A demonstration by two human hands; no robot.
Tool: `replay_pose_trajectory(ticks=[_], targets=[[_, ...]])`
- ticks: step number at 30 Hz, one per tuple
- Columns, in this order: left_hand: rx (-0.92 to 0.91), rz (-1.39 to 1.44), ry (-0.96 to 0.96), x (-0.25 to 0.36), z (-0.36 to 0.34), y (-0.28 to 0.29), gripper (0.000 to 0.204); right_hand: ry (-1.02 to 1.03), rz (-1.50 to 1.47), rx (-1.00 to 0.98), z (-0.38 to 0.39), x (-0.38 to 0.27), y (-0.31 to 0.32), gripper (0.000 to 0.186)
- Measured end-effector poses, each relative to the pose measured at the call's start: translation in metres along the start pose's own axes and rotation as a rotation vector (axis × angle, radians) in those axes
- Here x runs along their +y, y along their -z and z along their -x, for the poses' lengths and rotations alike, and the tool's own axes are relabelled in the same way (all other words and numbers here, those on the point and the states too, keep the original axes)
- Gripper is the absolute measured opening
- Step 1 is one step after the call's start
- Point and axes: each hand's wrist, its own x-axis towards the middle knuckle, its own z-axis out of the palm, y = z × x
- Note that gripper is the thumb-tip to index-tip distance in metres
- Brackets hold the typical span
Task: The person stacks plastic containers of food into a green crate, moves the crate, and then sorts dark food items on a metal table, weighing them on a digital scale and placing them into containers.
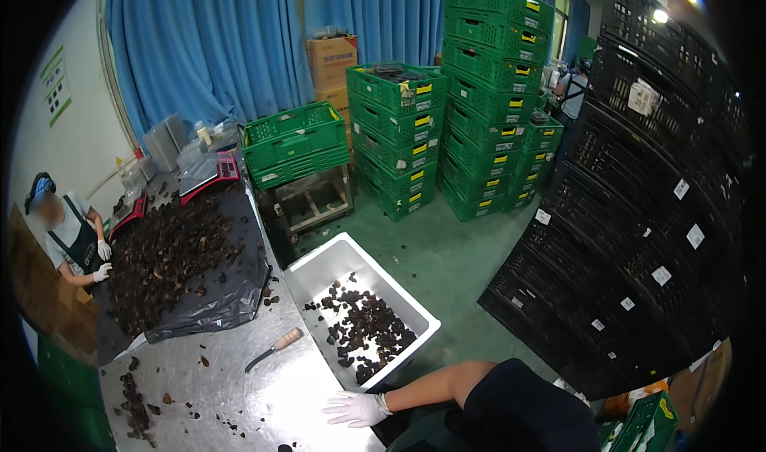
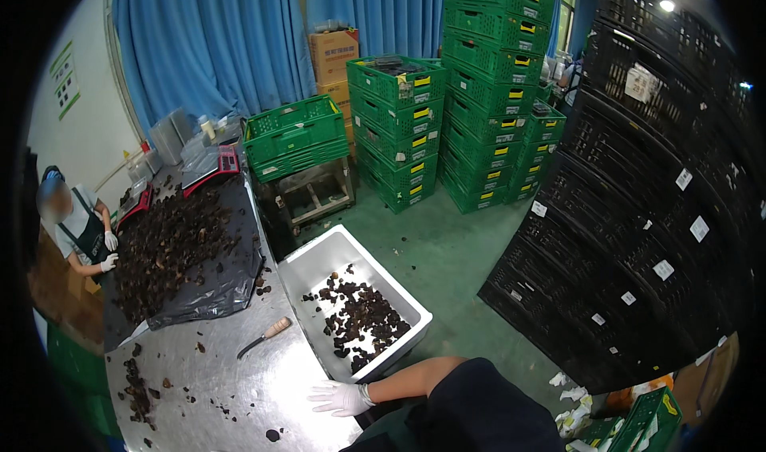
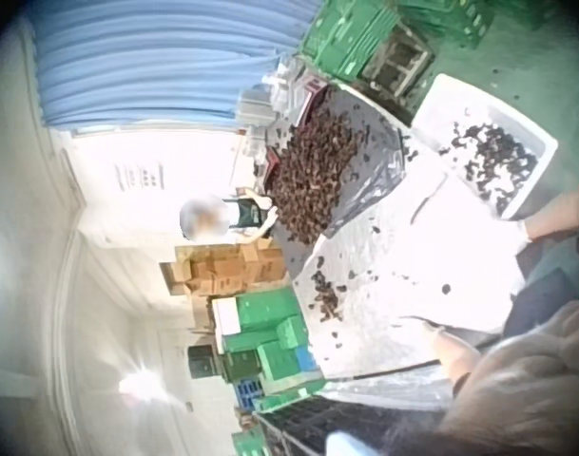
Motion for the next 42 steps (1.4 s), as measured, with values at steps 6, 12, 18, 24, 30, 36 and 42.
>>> replay_pose_trajectory(ticks=[6,12,18,24,30,36,42], targets=[[-0.122,0.096,0.092,0.002,0.003,-0.013,0.031,-0.025,0.005,-0.076,0.0,0.002,-0.001,0.06],[-0.164,0.11,0.143,-0.005,0.013,-0.019,0.032,-0.035,0.052,-0.237,-0.009,0.001,0.004,0.061],[-0.19,0.106,0.145,-0.017,0.03,-0.059,0.033,0.008,0.113,-0.093,0.001,0.005,-0.008,0.062],[-0.068,-0.071,-0.01,-0.011,0.03,-0.037,0.037,-0.044,0.094,-0.184,0.004,0.0,0.0,0.062],[-0.196,0.132,0.245,0.001,0.012,-0.012,0.041,-0.088,0.045,-0.184,0.003,-0.001,-0.002,0.061],[-0.268,0.257,0.429,0.02,0.002,0.0,0.046,-0.009,0.078,-0.059,0.001,-0.004,0.016,0.061],[-0.373,0.347,0.762,0.01,-0.008,-0.014,0.05,-0.088,0.069,-0.131,-0.017,-0.014,0.03,0.011]])
